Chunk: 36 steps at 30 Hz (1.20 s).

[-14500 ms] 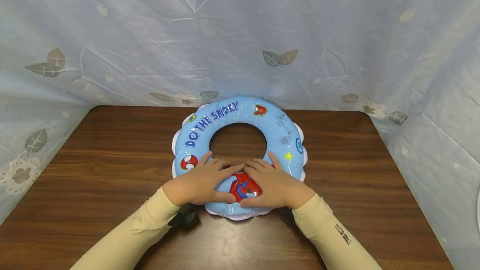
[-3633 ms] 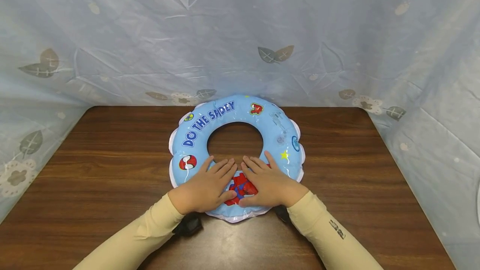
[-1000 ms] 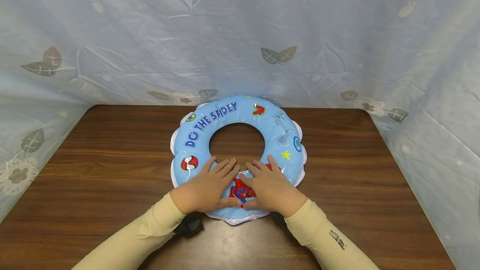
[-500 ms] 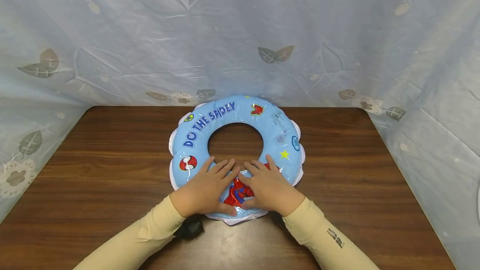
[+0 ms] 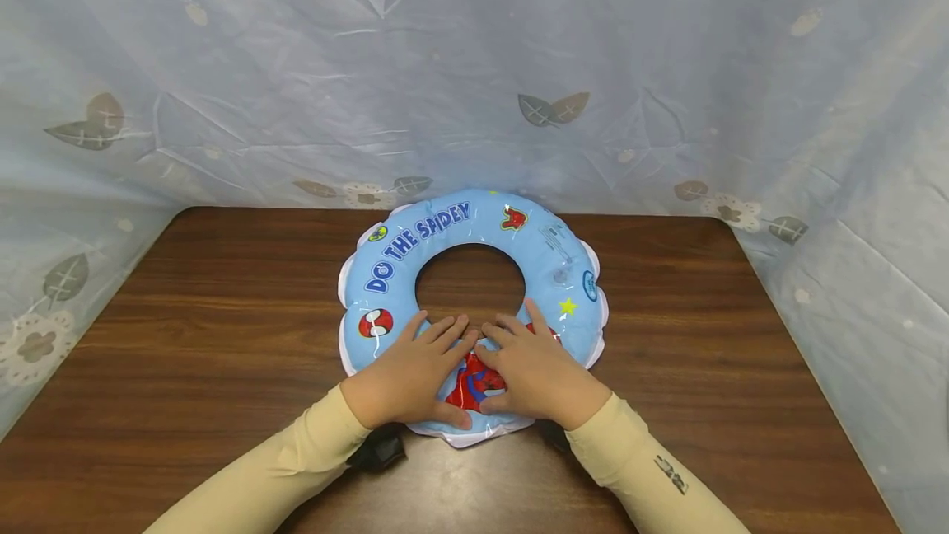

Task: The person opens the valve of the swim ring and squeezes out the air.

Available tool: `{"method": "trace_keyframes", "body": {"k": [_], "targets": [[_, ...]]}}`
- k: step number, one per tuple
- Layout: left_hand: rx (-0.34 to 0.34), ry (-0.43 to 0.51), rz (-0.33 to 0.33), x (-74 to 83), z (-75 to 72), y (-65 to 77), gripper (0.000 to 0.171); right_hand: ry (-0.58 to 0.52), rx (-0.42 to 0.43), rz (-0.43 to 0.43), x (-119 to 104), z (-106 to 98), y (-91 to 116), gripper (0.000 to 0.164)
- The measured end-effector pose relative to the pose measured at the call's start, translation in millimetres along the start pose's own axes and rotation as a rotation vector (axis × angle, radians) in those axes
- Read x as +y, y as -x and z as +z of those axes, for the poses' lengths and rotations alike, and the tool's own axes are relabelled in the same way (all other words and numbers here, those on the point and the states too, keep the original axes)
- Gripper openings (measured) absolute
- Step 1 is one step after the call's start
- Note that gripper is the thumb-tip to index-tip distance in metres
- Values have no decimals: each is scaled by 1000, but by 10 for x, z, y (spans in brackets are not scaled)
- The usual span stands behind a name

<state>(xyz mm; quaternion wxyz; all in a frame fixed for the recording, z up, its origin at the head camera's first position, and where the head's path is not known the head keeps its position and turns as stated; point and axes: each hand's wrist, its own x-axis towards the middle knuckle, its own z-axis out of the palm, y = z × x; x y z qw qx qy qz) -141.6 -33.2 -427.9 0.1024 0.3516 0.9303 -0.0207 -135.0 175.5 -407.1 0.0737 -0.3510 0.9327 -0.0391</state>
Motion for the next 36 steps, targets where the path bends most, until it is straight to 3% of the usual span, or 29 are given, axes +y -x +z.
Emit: {"method": "trace_keyframes", "body": {"k": [5, 14, 20, 24, 36], "targets": [[4, 1, 4, 4, 6, -5, 106, -5, 8, -24, 19, 19, 2, 64], [-11, 38, 18, -13, -32, -4, 105, -77, -15, 28, 4, 55, -18, 64], [45, 102, 96, -116, -149, 23, 84, -127, -37, 71, -24, 65, -34, 69], [64, 111, 113, -139, -186, 31, 73, -129, -30, 74, -24, 75, -42, 70], [123, 142, 25, -124, -140, 30, 69, -143, -28, 83, -7, 83, -53, 70]]}}
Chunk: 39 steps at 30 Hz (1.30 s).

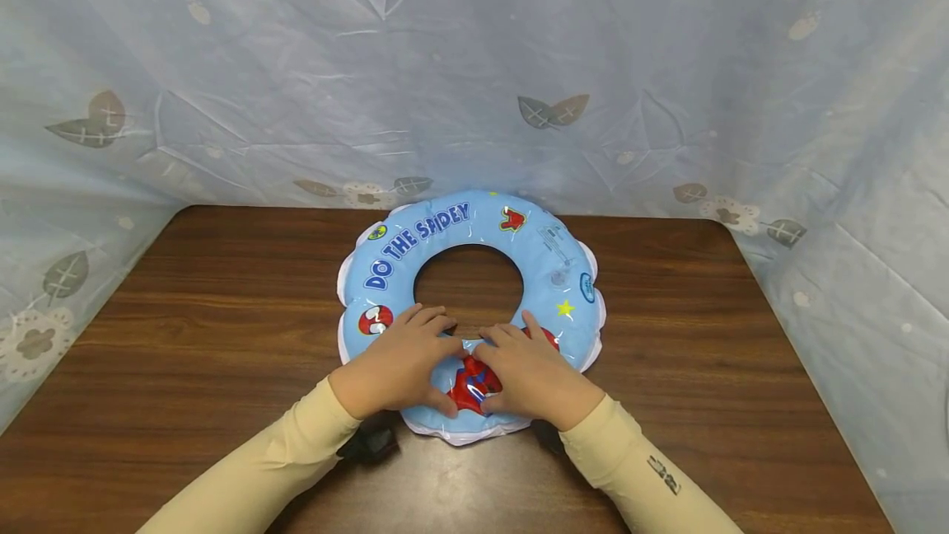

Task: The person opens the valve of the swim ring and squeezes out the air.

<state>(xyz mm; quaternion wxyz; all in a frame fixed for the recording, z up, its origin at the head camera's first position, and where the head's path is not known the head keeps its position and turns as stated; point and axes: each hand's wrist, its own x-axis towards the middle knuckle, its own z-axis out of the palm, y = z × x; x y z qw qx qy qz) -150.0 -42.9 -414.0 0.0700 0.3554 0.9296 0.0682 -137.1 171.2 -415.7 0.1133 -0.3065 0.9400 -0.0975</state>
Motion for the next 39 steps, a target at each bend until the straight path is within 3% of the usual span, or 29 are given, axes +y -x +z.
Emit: {"method": "trace_keyframes", "body": {"k": [4, 10, 17, 24, 29, 39], "targets": [[-24, 25, 6, -58, -15, 14, 66, -13, -5, 2, -1, -3, -9, 69], [-36, 68, -35, -141, -8, 0, 83, -30, -24, 17, 13, -8, -19, 68], [-69, 14, -19, -172, -8, 2, 84, -45, -31, 5, 54, -24, -20, 67], [-95, -4, -19, -309, -112, 57, 95, -16, -55, 4, 153, -96, -1, 66], [-118, 43, -19, -426, -181, 78, 102, 45, -37, 41, 253, -179, 33, 63], [-177, 46, -57, -328, -224, 81, 98, 35, -48, 81, 289, -197, 70, 66]]}}
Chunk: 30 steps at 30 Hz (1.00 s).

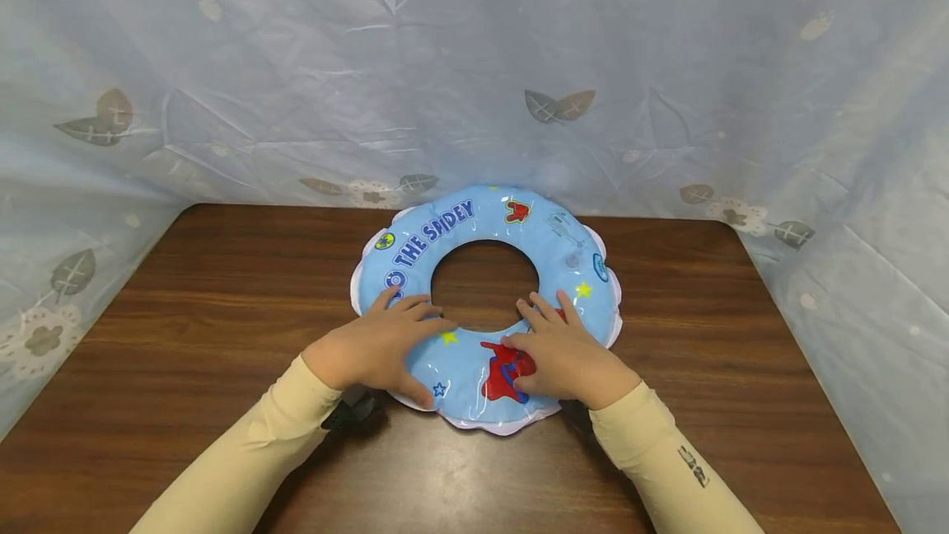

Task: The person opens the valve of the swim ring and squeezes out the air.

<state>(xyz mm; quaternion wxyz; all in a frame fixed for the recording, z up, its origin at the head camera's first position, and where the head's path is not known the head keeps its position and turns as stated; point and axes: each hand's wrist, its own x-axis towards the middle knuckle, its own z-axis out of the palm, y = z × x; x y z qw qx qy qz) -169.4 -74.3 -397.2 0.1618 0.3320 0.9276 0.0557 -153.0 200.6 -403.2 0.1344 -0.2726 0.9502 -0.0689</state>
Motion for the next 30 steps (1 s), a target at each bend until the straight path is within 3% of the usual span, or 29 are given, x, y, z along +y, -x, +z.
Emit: {"method": "trace_keyframes", "body": {"k": [10, 14, 18, 22, 30], "targets": [[8, -92, 25, 140, 20, 50, 97, -44, 2, -11, 47, -2, -6, 65], [68, -71, 72, 161, 73, 10, 96, -51, 38, -7, 112, -3, -14, 62], [87, -25, 124, 187, 129, -41, 97, -30, 71, 10, 192, 5, -8, 60], [64, -23, 139, 206, 173, -79, 102, 2, 68, -3, 216, -2, -11, 61], [-3, -41, 88, 224, 234, -103, 106, 0, 61, -11, 144, -9, -14, 71]]}}
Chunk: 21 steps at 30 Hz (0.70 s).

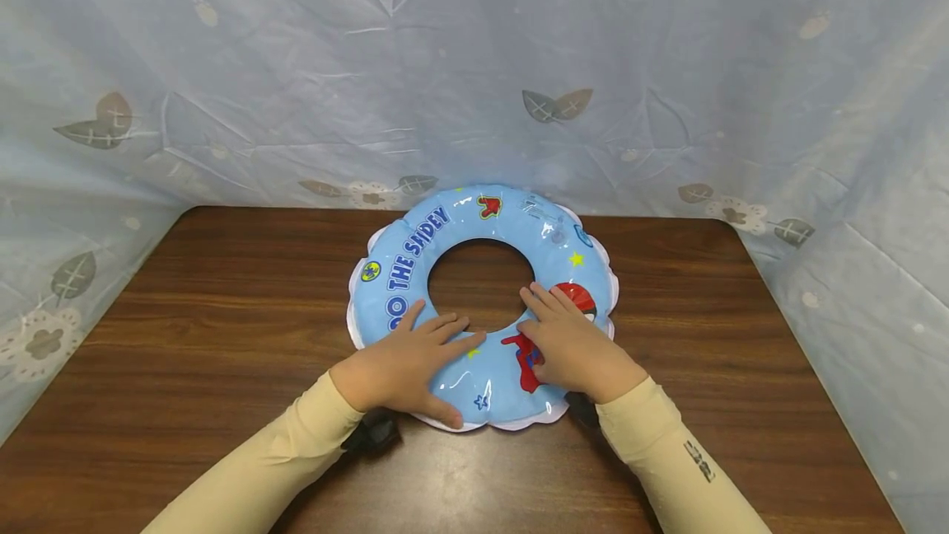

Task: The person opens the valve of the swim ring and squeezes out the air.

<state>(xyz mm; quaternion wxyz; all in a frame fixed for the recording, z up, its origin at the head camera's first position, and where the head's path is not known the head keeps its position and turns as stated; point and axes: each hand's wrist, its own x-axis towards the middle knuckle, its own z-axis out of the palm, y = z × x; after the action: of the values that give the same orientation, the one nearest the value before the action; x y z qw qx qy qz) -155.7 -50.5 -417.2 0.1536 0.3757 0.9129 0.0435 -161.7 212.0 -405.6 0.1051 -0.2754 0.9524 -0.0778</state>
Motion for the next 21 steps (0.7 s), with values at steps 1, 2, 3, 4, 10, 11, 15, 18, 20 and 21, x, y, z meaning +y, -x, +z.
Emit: {"method": "trace_keyframes", "body": {"k": [1, 2, 3, 4, 10, 11, 15, 18, 20, 21], "targets": [[-3, 0, -3, 1, 6, -2, 106, -3, 1, 5, -14, -2, 2, 72], [-6, 1, -7, 1, 13, -5, 107, 1, 4, 7, -23, -1, 2, 72], [-9, 1, -10, 1, 19, -8, 107, 2, 8, 8, -34, -4, 4, 72], [-12, 2, -13, 3, 25, -10, 108, 7, 14, 3, -46, -6, 9, 72], [-22, -17, -21, 10, 56, -17, 111, 14, 41, -67, -130, -20, 33, 70], [-22, -21, -21, 12, 61, -18, 111, 7, 40, -86, -148, -19, 33, 70], [-22, -49, -21, 17, 78, -25, 111, -38, 6, -140, -208, 16, 40, 80], [-23, -67, -24, 25, 90, -31, 112, -76, -43, -155, -246, 64, 47, 91], [-29, -73, -31, 32, 88, -36, 113, -102, -75, -146, -261, 93, 54, 94], [-32, -75, -33, 35, 87, -37, 113, -111, -87, -137, -265, 104, 58, 95]]}}
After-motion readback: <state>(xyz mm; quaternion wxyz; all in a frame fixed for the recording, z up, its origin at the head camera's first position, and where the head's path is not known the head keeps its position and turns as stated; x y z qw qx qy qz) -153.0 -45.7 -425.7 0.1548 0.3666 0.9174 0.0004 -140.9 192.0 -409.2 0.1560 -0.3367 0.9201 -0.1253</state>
